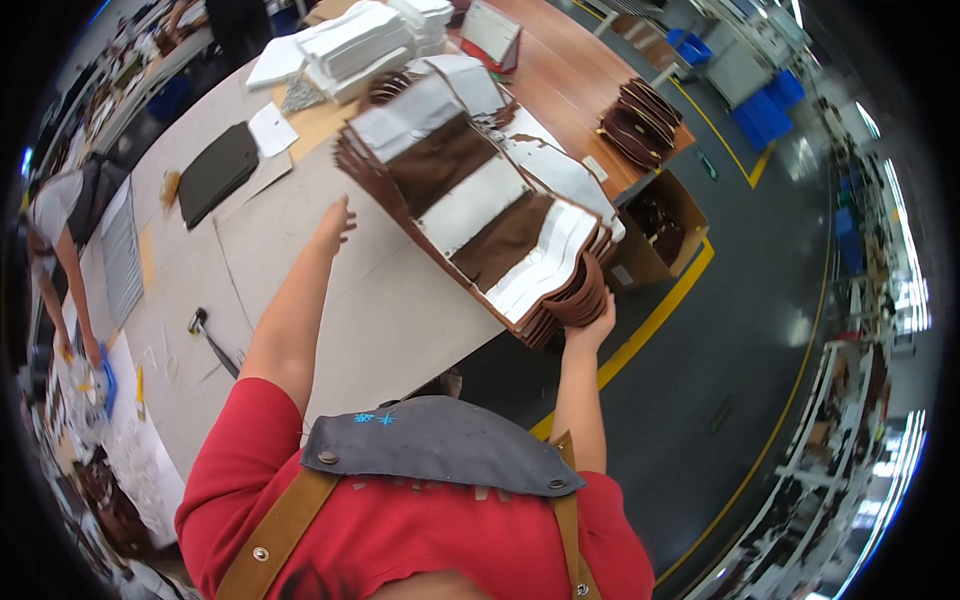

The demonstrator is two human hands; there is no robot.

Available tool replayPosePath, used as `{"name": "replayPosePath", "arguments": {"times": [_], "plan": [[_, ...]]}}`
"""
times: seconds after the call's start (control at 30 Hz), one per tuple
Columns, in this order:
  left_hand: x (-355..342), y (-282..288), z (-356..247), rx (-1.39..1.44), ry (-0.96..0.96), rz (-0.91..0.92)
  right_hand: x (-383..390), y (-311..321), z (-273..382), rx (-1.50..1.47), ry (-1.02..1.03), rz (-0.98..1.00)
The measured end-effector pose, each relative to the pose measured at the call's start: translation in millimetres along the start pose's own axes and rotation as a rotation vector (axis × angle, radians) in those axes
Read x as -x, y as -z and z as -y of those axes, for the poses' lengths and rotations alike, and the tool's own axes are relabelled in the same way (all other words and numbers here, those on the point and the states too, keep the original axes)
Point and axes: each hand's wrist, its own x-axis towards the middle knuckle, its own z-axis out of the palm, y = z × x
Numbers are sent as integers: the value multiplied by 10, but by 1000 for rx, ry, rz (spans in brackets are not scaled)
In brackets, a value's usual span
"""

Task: The recorder is applying glue to leather panels and assembling components of a leather bag.

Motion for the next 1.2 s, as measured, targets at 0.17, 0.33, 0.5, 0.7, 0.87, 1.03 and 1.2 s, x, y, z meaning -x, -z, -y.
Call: {"name": "replayPosePath", "arguments": {"times": [0.17,0.33,0.5,0.7,0.87,1.03,1.2], "plan": [[660,330,1243,152,252,276,-89,522,-292,-22,-128,-171],[1436,643,1795,382,332,90,-62,452,-232,34,-166,-307],[1710,584,1978,419,259,57,-52,326,-179,-16,-194,-286],[1676,565,1974,335,208,98,-78,146,-61,-57,-205,-238],[1648,453,1983,312,218,130,117,-207,-3,62,-240,-141],[1658,-8,1774,303,223,323,231,-459,75,146,-389,131],[1544,-462,1647,304,232,490,188,-740,6,138,-463,237]]}}
